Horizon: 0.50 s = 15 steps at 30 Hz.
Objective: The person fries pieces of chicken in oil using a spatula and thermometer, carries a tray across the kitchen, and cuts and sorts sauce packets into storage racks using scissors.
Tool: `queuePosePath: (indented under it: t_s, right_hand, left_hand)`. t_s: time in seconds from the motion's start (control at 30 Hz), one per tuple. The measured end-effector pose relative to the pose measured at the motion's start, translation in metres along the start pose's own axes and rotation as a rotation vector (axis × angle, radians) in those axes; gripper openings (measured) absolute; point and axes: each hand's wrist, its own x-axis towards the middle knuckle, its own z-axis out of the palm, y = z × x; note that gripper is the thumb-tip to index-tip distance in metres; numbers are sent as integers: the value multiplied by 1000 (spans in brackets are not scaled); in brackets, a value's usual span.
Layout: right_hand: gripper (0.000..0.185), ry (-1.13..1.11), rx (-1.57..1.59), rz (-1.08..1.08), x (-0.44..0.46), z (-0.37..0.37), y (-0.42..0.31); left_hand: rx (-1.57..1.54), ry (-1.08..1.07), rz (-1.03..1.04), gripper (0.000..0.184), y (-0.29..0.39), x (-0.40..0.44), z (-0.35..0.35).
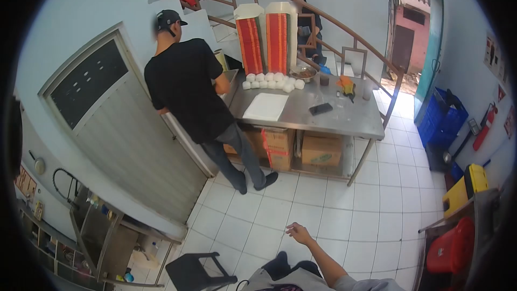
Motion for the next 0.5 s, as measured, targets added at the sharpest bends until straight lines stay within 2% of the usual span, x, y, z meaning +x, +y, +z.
queuePosePath:
  t_s: [0.07,0.17,0.23,0.27,0.33,0.37,0.43,0.47,0.5]
  right_hand:
    - [23,40,34,35,53,-20,4]
    - [22,221,37,-3,154,-55,20]
    - [18,360,238,13,235,-74,55]
    - [13,437,349,29,275,-83,56]
    - [27,347,580,73,345,-110,48]
    - [27,323,592,71,379,-116,40]
    - [17,545,688,228,452,-128,11]
    - [17,525,702,224,482,-135,-4]
    - [22,599,694,297,510,-143,-19]
  left_hand:
    - [-5,105,79,36,48,41,-24]
    - [-15,301,155,35,119,92,-51]
    - [-1,408,161,35,161,114,-57]
    - [40,434,210,34,159,138,-49]
    - [-50,338,94,34,185,137,-51]
    - [-87,288,39,34,202,137,-51]
    - [-140,180,-95,34,242,134,-44]
    - [-155,147,-140,34,264,133,-43]
    - [-175,120,-182,34,283,133,-42]
